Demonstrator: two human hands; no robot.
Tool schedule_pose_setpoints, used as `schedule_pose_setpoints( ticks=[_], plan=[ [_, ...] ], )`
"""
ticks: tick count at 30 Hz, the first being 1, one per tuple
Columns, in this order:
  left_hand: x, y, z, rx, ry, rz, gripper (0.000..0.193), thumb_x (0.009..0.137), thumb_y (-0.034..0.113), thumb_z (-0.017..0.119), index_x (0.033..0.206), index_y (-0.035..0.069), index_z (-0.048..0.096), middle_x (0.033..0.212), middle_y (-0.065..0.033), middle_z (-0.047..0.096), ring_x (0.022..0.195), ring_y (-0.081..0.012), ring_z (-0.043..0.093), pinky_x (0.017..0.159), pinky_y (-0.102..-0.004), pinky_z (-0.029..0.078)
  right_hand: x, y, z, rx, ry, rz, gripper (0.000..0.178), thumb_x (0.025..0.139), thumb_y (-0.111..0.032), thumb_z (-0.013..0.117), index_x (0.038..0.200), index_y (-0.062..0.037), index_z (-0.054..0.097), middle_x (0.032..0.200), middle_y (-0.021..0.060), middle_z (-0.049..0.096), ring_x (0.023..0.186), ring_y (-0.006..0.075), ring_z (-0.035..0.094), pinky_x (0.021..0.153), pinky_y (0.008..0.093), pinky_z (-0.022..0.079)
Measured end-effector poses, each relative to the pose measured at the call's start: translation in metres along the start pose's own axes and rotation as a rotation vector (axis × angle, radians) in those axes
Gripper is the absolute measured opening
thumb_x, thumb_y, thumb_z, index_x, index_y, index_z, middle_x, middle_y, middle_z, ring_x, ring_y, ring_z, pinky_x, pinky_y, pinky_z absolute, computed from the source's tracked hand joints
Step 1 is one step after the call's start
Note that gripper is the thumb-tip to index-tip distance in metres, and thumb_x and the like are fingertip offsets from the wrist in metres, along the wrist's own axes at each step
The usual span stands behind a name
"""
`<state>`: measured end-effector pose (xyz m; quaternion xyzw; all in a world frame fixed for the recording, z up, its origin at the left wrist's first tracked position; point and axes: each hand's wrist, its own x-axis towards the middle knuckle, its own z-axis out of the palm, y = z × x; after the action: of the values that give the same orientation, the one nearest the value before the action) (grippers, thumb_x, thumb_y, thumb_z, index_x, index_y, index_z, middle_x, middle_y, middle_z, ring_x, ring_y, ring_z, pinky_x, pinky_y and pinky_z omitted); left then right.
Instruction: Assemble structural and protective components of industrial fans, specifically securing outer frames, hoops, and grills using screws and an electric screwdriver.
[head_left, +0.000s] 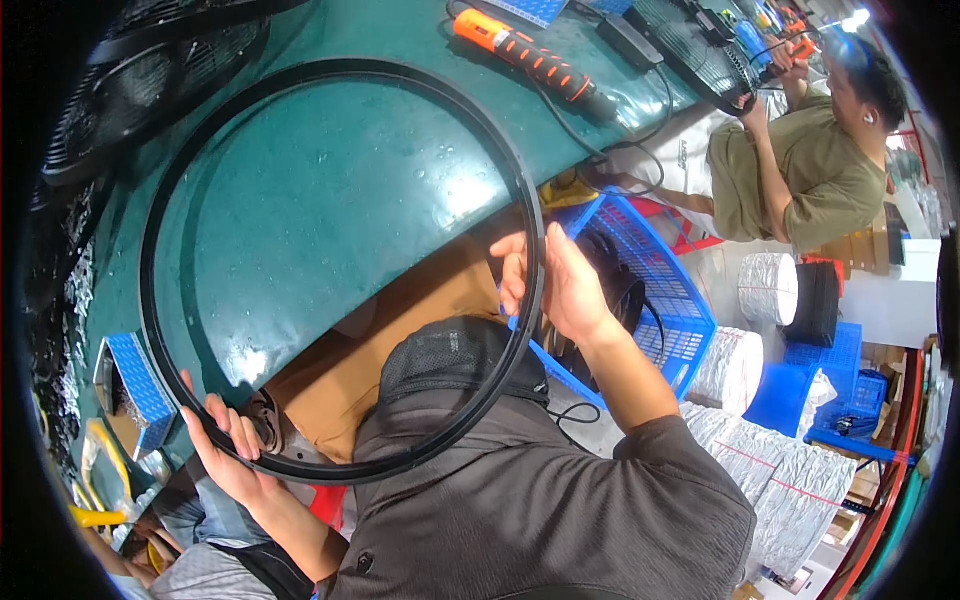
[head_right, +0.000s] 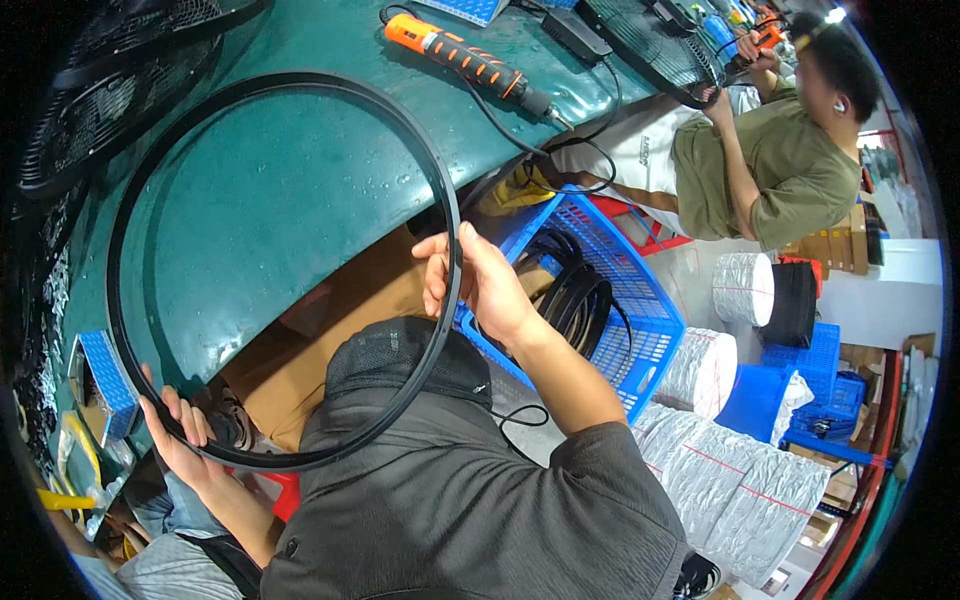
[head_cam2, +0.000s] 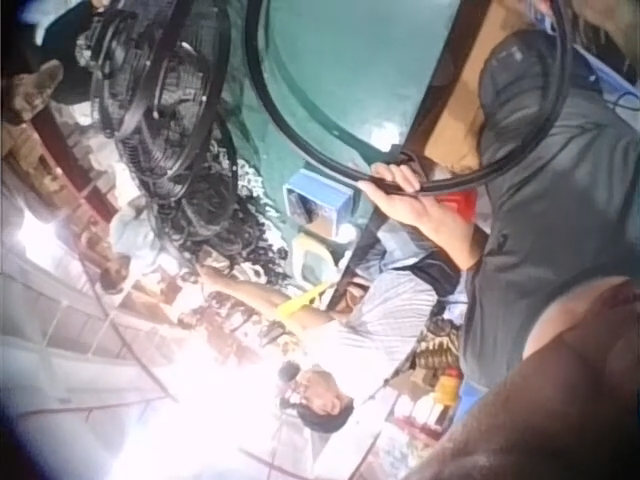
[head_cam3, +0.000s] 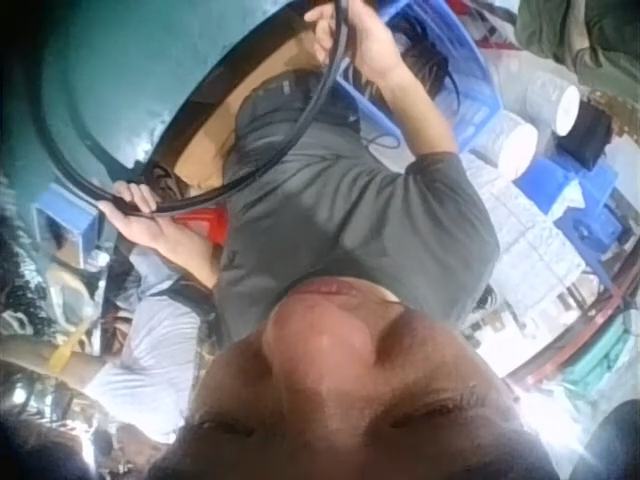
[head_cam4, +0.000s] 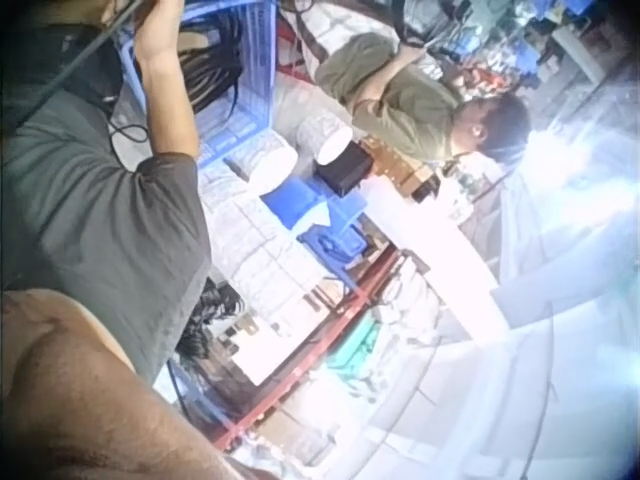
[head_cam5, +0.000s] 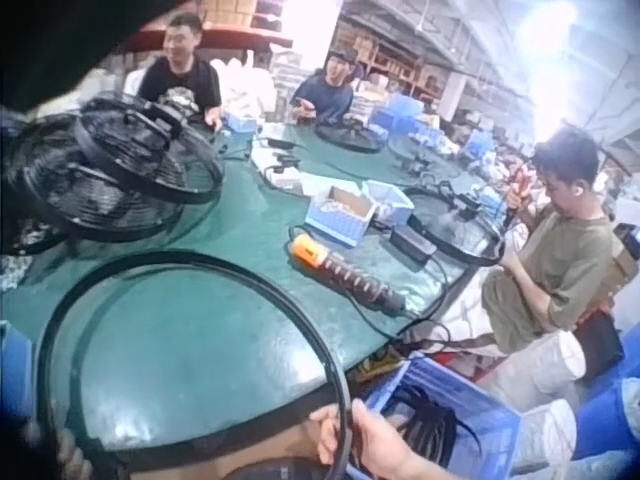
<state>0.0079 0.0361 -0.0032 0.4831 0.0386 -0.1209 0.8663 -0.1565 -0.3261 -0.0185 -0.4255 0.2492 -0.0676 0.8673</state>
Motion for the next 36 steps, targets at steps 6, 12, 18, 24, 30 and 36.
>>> schedule_pose_setpoints(
  ticks=[6, 12, 18, 24, 30, 36],
  plan=[
    [0.001, 0.010, -0.004, 0.033, 0.009, 0.058, 0.056, 0.108, 0.035, 0.031, 0.152, 0.002, 0.020, 0.074, -0.0029, 0.038, 0.036, -0.0050, 0.029, 0.030, -0.0190, 0.028, 0.004, -0.009, -0.004, -0.183, -0.023, -0.235, 0.056, 0.105, -0.044, 0.031, 0.116, 0.0041, 0.056, 0.070, 0.0091, 0.059, 0.063, 0.0196, 0.062, 0.062, 0.0313, 0.051],
    [0.006, 0.015, -0.009, -0.022, -0.088, 0.117, 0.053, 0.108, 0.033, 0.033, 0.152, 0.004, 0.022, 0.077, -0.0037, 0.040, 0.038, -0.0050, 0.030, 0.032, -0.0184, 0.029, 0.009, -0.022, 0.003, -0.213, -0.099, -0.337, 0.054, 0.105, -0.042, 0.031, 0.123, 0.0033, 0.055, 0.073, 0.0099, 0.061, 0.065, 0.0186, 0.062, 0.064, 0.0303, 0.051],
    [0.004, 0.013, -0.010, -0.002, -0.079, 0.163, 0.056, 0.108, 0.035, 0.029, 0.154, 0.007, 0.017, 0.071, -0.0047, 0.041, 0.037, -0.0062, 0.032, 0.032, -0.0199, 0.030, 0.031, -0.024, 0.020, -0.111, 0.042, -0.414, 0.050, 0.103, -0.041, 0.042, 0.133, -0.0011, 0.045, 0.081, 0.0076, 0.058, 0.058, 0.0149, 0.055, 0.053, 0.0251, 0.045],
    [0.003, 0.017, -0.010, -0.040, -0.035, 0.185, 0.057, 0.107, 0.041, 0.030, 0.153, 0.009, 0.020, 0.067, -0.0036, 0.042, 0.035, -0.0073, 0.029, 0.031, -0.0206, 0.028, 0.037, -0.029, 0.037, -0.178, 0.184, -0.431, 0.045, 0.105, -0.036, 0.040, 0.135, -0.0034, 0.044, 0.076, 0.0070, 0.053, 0.047, 0.0109, 0.044, 0.042, 0.0232, 0.035],
    [0.003, 0.014, -0.018, -0.032, 0.022, 0.171, 0.055, 0.107, 0.041, 0.030, 0.151, 0.008, 0.026, 0.066, -0.0037, 0.043, 0.035, -0.0078, 0.029, 0.031, -0.0208, 0.029, 0.038, -0.036, 0.049, -0.164, 0.167, -0.429, 0.039, 0.107, -0.034, 0.038, 0.130, -0.0047, 0.048, 0.069, 0.0038, 0.046, 0.044, 0.0075, 0.037, 0.039, 0.0209, 0.028],
    [0.003, 0.016, -0.021, 0.048, -0.053, 0.162, 0.057, 0.105, 0.043, 0.031, 0.148, 0.004, 0.031, 0.071, -0.0040, 0.045, 0.042, -0.0099, 0.039, 0.037, -0.0225, 0.035, 0.039, -0.044, 0.042, -0.235, 0.113, -0.469, 0.042, 0.105, -0.036, 0.041, 0.128, -0.0018, 0.049, 0.066, 0.0016, 0.043, 0.042, 0.0067, 0.034, 0.038, 0.0222, 0.027]
  ],
)
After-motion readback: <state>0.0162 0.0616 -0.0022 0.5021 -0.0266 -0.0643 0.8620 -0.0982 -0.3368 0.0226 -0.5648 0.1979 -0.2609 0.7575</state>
